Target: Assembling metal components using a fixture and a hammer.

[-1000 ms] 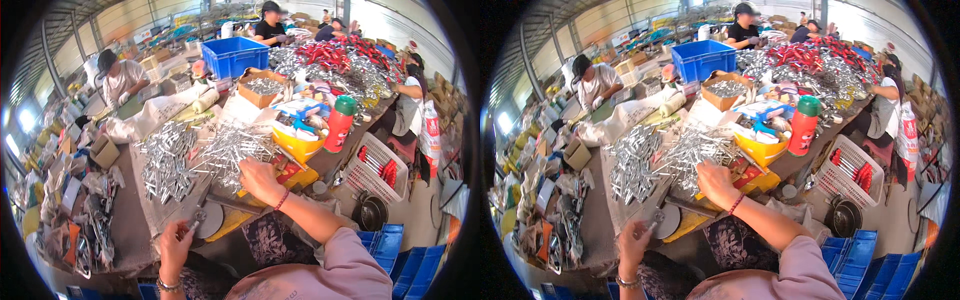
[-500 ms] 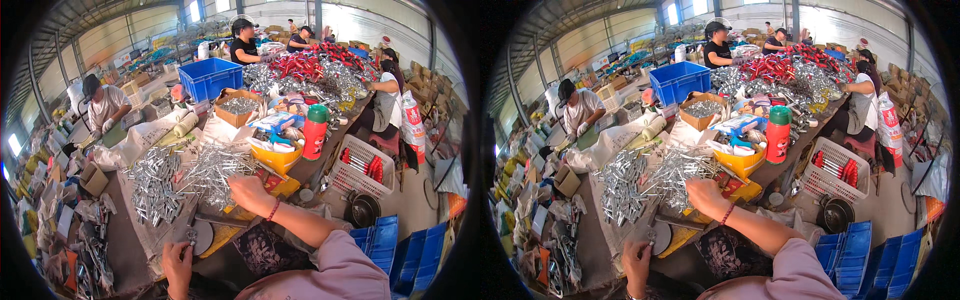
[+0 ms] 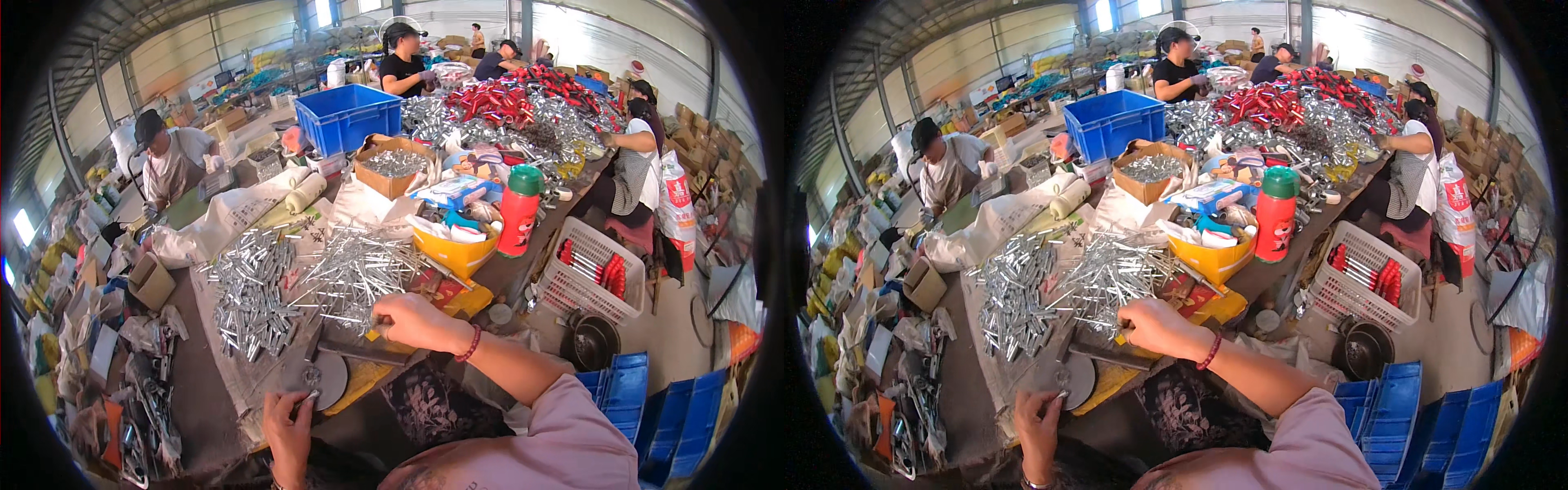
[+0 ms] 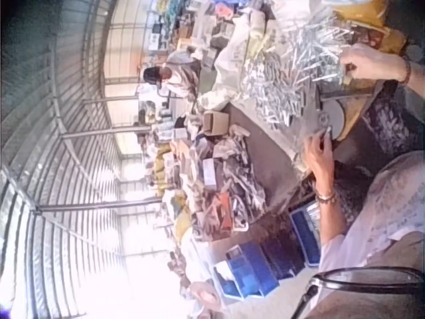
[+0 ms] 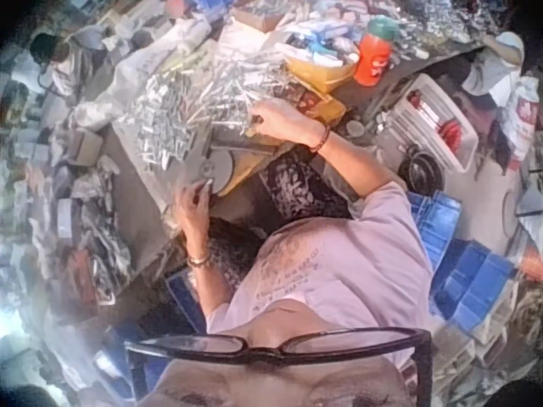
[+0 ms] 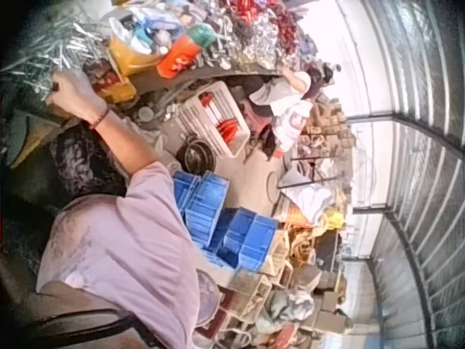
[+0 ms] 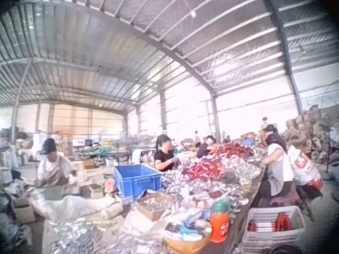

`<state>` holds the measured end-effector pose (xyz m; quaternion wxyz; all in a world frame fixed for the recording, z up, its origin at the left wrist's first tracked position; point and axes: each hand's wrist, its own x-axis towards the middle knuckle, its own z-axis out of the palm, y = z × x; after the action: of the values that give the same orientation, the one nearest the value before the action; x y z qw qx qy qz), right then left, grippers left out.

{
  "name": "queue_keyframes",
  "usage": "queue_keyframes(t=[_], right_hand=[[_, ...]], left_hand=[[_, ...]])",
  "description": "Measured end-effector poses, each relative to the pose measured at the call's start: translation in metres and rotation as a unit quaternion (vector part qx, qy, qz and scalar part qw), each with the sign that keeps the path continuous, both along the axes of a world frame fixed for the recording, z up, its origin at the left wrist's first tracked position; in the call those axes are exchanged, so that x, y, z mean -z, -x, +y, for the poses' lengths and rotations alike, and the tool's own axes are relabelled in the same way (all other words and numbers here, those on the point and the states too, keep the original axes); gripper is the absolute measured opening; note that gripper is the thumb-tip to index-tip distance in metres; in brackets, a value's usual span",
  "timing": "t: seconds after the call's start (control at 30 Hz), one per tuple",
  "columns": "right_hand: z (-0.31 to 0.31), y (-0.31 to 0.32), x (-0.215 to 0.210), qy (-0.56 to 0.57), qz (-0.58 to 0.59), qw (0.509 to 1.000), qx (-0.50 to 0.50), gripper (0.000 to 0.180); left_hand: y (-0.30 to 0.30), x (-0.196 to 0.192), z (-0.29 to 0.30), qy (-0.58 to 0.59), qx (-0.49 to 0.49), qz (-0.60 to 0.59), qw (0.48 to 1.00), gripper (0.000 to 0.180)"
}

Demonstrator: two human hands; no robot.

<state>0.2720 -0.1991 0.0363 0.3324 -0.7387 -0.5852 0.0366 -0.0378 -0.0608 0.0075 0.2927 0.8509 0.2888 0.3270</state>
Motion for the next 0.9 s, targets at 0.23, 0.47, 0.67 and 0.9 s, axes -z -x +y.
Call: queue_keyframes(t=[0.23,0.47,0.67,0.9], right_hand=[[-0.003,0.046,-0.013,-0.085,-0.056,0.992,-0.076,0.022],[0.011,0.083,0.013,-0.065,-0.094,0.978,-0.172,0.015],[0.022,0.093,0.017,-0.081,-0.114,0.977,-0.158,0.005],[0.029,0.088,0.013,-0.081,-0.142,0.967,-0.194,0.013]], left_hand=[[-0.009,-0.005,0.006,-0.013,0.021,0.023,0.999,0.011],[-0.003,-0.008,0.003,-0.011,-0.011,0.033,0.999,0.013],[0.003,-0.005,0.001,-0.009,-0.012,0.022,1.0,0.016],[0.006,-0.001,0.006,0.003,-0.002,0.003,1.0,0.016]])
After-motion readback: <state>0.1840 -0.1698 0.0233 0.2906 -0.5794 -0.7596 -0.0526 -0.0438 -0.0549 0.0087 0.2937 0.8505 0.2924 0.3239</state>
